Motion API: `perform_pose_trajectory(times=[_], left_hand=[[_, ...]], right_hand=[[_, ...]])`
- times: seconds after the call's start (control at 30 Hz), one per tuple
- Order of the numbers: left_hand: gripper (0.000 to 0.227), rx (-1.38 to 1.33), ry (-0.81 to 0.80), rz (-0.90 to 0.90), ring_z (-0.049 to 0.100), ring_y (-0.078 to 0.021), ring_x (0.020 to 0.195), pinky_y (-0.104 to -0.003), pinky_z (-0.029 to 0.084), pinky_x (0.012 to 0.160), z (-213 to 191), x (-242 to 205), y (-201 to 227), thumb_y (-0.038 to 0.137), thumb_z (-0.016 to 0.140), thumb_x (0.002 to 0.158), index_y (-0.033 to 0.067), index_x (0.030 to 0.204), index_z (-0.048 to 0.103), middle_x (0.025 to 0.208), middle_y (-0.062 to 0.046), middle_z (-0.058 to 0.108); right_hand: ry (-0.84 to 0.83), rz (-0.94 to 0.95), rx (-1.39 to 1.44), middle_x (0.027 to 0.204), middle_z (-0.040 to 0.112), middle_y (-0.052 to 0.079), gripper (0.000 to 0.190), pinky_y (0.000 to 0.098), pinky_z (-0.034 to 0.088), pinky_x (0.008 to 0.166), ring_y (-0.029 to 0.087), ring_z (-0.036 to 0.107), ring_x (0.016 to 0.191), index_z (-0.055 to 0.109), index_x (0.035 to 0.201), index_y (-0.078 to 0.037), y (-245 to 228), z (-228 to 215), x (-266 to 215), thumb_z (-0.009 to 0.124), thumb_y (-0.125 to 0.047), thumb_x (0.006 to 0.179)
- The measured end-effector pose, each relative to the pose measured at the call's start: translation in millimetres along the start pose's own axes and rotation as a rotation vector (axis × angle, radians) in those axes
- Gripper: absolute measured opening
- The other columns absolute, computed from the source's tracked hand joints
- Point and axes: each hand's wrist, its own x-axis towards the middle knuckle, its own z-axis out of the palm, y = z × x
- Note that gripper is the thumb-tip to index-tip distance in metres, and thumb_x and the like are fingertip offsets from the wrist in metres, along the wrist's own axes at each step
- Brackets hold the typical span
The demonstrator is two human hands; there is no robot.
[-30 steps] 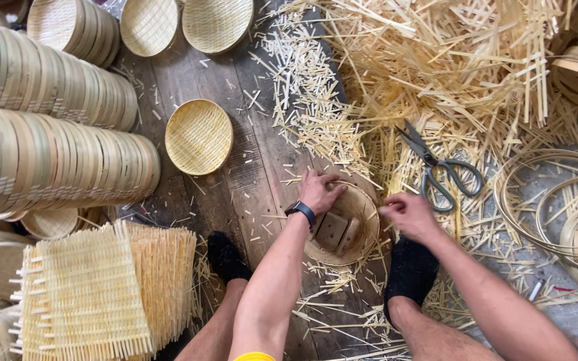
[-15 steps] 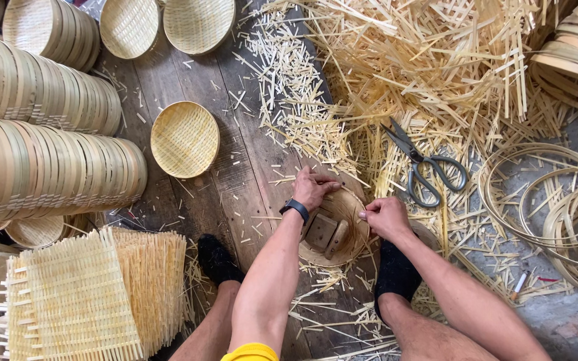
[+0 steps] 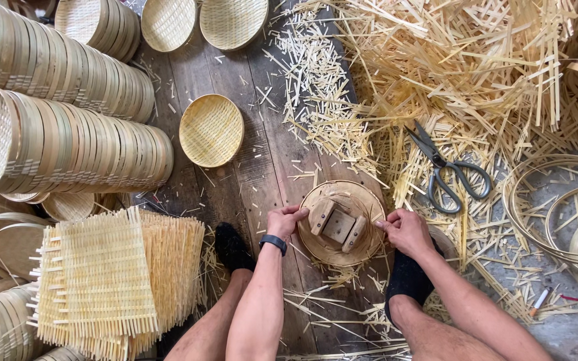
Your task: The person weaves bamboo strips into a circular frame using a wooden mold, and trims the excess material with shears.
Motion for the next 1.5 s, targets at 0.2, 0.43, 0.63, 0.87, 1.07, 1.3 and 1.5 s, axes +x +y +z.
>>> perform_pose_trajectory(times=[0.2, 0.43, 0.63, 0.87, 1.07, 1.3, 1.5], left_hand=[[0.033, 0.06, 0.139, -0.052, 0.071, -0.0134, 0.073, -0.028, 0.058, 0.073, 10.2, -0.3, 0.7, 0.016, 0.092, 0.073, 0.0021, 0.101, 0.083, 0.089, -0.01, 0.081], [0.033, -0.698, -0.06, -0.35, 0.068, -0.0255, 0.084, -0.05, 0.052, 0.094, 2.3, -64.5, 19.9, 0.033, 0.067, 0.095, 0.0021, 0.106, 0.067, 0.094, -0.013, 0.072], [0.021, -0.847, -0.264, -0.338, 0.074, -0.0241, 0.092, -0.049, 0.062, 0.089, 50.1, -115.0, -17.4, 0.014, 0.063, 0.098, 0.001, 0.114, 0.062, 0.102, -0.01, 0.073], [0.027, -0.784, -0.118, -0.376, 0.076, -0.026, 0.084, -0.041, 0.067, 0.073, 72.6, -101.0, -37.5, 0.017, 0.064, 0.097, -0.0022, 0.115, 0.064, 0.103, -0.013, 0.074], [0.021, -0.563, -0.016, -0.326, 0.071, -0.0275, 0.074, -0.041, 0.065, 0.069, 43.9, -115.4, -0.5, 0.019, 0.07, 0.094, 0.002, 0.107, 0.074, 0.097, -0.014, 0.076], [0.042, -0.073, -0.028, 0.623, 0.074, -0.0204, 0.097, -0.036, 0.063, 0.083, -5.1, -138.3, 84.7, 0.022, 0.072, 0.093, 0.0085, 0.132, 0.064, 0.113, -0.01, 0.074], [0.059, 0.258, -0.032, 0.763, 0.07, -0.0283, 0.098, -0.04, 0.06, 0.08, 17.3, -174.3, 156.0, 0.046, 0.065, 0.089, 0.0035, 0.13, 0.065, 0.11, -0.023, 0.072]], right_hand=[[0.042, 0.014, -0.038, 0.076, 0.074, 0.004, 0.033, 0.0314, 0.052, 0.059, 0.013, 0.064, 0.063, 0.074, 0.093, -0.007, -9.5, -0.3, -4.6, 0.083, -0.037, 0.085], [-0.234, -0.028, 0.871, 0.094, 0.075, 0.015, 0.038, 0.0364, 0.065, 0.065, 0.02, 0.076, 0.076, 0.068, 0.108, 0.004, -15.5, -18.5, -18.9, 0.077, -0.02, 0.08], [-0.259, 0.164, 0.493, 0.097, 0.077, 0.023, 0.036, 0.0374, 0.064, 0.066, 0.03, 0.08, 0.079, 0.068, 0.109, 0.009, -23.7, -1.2, -22.9, 0.071, -0.022, 0.091], [-0.135, 0.184, 0.54, 0.094, 0.077, 0.027, 0.034, 0.0402, 0.067, 0.06, 0.031, 0.078, 0.074, 0.071, 0.107, 0.014, -20.2, 16.2, -20.7, 0.073, -0.017, 0.092], [-0.212, 0.165, 0.425, 0.1, 0.077, 0.024, 0.045, 0.0401, 0.065, 0.068, 0.031, 0.079, 0.083, 0.067, 0.117, 0.006, -36.1, 1.0, -29.9, 0.067, -0.032, 0.092], [-0.513, 0.029, 0.92, 0.138, 0.054, 0.022, 0.097, 0.0629, 0.061, 0.088, 0.037, 0.064, 0.121, 0.038, 0.146, -0.018, -85.0, -41.1, -55.2, 0.067, -0.065, 0.067], [-0.506, 0.038, 1.114, 0.126, 0.06, 0.01, 0.09, 0.0587, 0.057, 0.096, 0.028, 0.062, 0.117, 0.05, 0.14, -0.016, -103.4, -14.1, -74.9, 0.078, -0.061, 0.066]])
